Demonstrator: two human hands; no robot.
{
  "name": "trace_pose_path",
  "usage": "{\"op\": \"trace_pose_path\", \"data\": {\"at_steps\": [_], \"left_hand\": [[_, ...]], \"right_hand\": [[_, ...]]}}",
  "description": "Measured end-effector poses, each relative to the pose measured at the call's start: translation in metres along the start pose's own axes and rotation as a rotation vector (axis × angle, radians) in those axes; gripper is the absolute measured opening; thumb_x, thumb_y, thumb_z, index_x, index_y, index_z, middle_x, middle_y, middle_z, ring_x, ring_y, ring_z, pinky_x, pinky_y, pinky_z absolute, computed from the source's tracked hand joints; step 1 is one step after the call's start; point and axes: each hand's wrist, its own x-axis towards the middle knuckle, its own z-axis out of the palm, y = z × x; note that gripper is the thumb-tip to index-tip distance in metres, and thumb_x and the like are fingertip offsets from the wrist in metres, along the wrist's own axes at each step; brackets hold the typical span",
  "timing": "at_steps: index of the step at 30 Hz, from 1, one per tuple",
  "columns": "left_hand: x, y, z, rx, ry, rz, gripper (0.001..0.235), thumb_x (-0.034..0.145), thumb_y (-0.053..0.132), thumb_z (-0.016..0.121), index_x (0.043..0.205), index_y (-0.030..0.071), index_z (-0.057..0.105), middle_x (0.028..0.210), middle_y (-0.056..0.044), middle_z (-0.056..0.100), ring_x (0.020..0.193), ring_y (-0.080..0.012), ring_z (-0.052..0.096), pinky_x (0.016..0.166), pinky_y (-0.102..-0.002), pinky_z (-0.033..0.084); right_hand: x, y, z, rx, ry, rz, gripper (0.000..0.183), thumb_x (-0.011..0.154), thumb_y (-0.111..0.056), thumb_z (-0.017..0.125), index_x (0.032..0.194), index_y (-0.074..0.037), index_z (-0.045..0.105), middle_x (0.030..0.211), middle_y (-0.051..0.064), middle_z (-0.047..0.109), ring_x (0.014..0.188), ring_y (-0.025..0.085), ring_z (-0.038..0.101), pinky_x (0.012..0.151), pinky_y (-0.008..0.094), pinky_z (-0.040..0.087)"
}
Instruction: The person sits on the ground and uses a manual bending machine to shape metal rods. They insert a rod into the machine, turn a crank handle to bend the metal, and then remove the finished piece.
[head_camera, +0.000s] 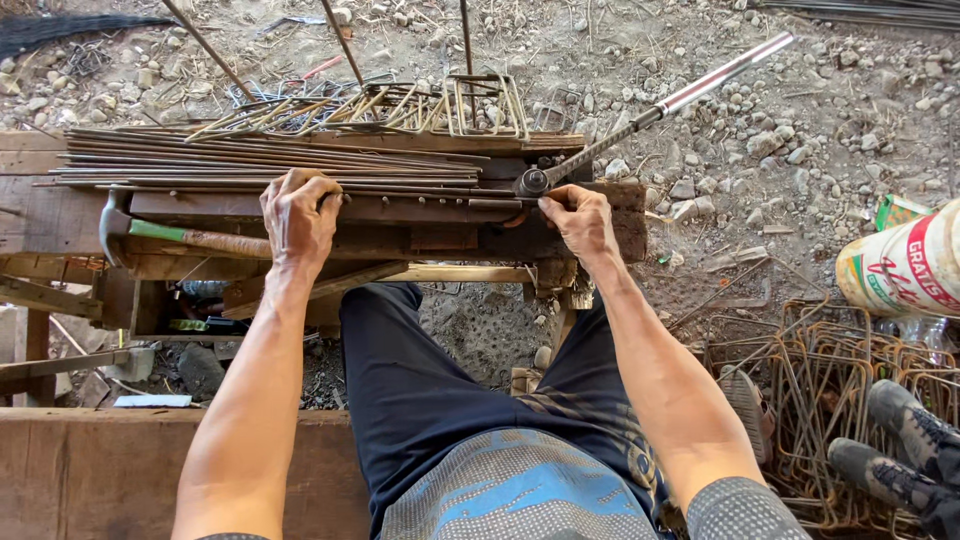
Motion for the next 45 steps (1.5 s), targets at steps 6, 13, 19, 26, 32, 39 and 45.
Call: {"op": "trace_pose_path", "data": {"at_steps": [6,13,19,26,32,39,45], "left_hand": [[-0.002,-0.009,0.004,0.148,0.079,0.176,0.016,0.082,0.016,0.085,0.092,0.023,0.074,0.104,0.007,0.070,0.108,-0.0170,0.066,0.101,-0.034,0.044],[-0.001,-0.004,0.000,0.251,0.081,0.255,0.017,0.081,0.015,0.084,0.093,0.021,0.072,0.102,0.004,0.068,0.104,-0.0187,0.066,0.097,-0.034,0.046],[0.000,0.001,-0.004,0.252,0.077,0.243,0.014,0.085,0.014,0.081,0.094,0.017,0.071,0.103,0.002,0.067,0.104,-0.0204,0.066,0.097,-0.035,0.045],[0.000,-0.003,-0.001,0.243,0.096,0.273,0.014,0.086,0.013,0.080,0.094,0.016,0.069,0.103,0.000,0.066,0.104,-0.0214,0.066,0.098,-0.035,0.044],[0.002,0.004,-0.008,0.240,0.094,0.286,0.015,0.085,0.013,0.081,0.092,0.016,0.068,0.101,0.000,0.066,0.102,-0.0215,0.066,0.098,-0.035,0.044],[0.006,0.014,-0.019,0.163,0.066,0.311,0.001,0.097,0.010,0.072,0.097,0.010,0.073,0.105,-0.003,0.069,0.095,-0.0293,0.062,0.091,-0.041,0.042],[0.011,0.023,-0.026,0.151,0.097,0.341,0.005,0.100,0.010,0.073,0.095,0.010,0.073,0.104,-0.002,0.070,0.096,-0.0263,0.061,0.093,-0.039,0.041]], "right_hand": [[-0.004,-0.005,0.000,-0.041,0.006,-0.009,0.009,0.086,-0.026,0.078,0.089,-0.017,0.078,0.060,0.000,0.066,0.058,0.006,0.063,0.057,0.021,0.048],[-0.018,-0.016,0.000,0.112,0.024,-0.005,0.010,0.087,-0.017,0.078,0.094,-0.009,0.076,0.063,0.004,0.065,0.058,0.007,0.060,0.053,0.018,0.048],[-0.019,-0.010,0.003,0.073,0.022,-0.062,0.008,0.086,-0.017,0.079,0.092,-0.011,0.078,0.069,0.002,0.067,0.066,0.007,0.060,0.060,0.020,0.049],[-0.015,-0.004,0.002,0.082,0.013,-0.084,0.007,0.087,-0.016,0.080,0.091,-0.011,0.078,0.073,0.001,0.068,0.068,0.006,0.058,0.064,0.020,0.050],[-0.014,-0.033,-0.016,-0.006,-0.030,-0.106,0.006,0.091,-0.016,0.076,0.096,-0.013,0.078,0.080,0.005,0.070,0.075,0.011,0.062,0.070,0.026,0.052],[0.076,-0.043,-0.087,-0.502,-0.031,-0.250,0.018,0.094,0.000,0.067,0.110,-0.007,0.071,0.121,0.020,0.060,0.115,0.031,0.053,0.101,0.041,0.051],[0.149,-0.003,-0.143,-1.149,-0.138,-0.114,0.071,0.079,0.009,0.067,0.139,-0.026,0.060,0.141,0.012,0.053,0.123,0.034,0.042,0.100,0.050,0.033]]}}
